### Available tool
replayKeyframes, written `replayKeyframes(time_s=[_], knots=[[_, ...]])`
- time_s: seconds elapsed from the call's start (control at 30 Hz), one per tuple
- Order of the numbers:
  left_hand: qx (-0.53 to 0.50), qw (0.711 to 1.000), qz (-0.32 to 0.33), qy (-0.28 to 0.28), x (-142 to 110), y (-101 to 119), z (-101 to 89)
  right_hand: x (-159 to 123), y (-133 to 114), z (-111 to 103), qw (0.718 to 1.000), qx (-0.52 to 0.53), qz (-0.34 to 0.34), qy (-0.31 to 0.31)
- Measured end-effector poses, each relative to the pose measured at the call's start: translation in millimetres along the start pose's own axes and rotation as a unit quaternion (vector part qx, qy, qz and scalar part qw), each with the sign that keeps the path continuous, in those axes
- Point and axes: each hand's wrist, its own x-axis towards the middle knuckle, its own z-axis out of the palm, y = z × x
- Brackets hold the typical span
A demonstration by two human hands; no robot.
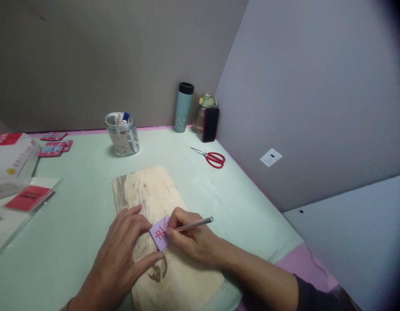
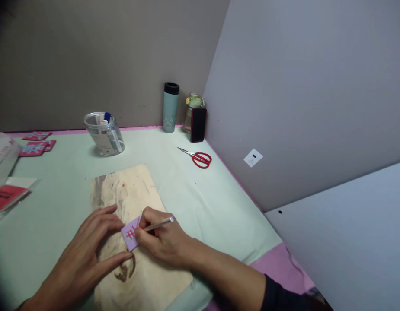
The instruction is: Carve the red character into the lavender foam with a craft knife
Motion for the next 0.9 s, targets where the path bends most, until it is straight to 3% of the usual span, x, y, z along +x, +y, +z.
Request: replayKeyframes(time_s=[0.57, 0.73, 0.9], knots=[[-0.006, 1.0, 0.006, -0.029, 1.5, 2.6, 0.6, -0.9, -1.8, 0.8, 0.999, -0.032, -0.007, 0.023], [-0.006, 1.0, 0.008, -0.022, 2.2, 1.9, -1.3, -3.2, 0.3, -0.9, 0.991, -0.064, -0.069, 0.098], [-0.004, 1.0, 0.012, -0.015, 2.1, 1.2, -1.5, -1.2, 0.6, 0.1, 0.995, -0.045, -0.055, 0.063]])
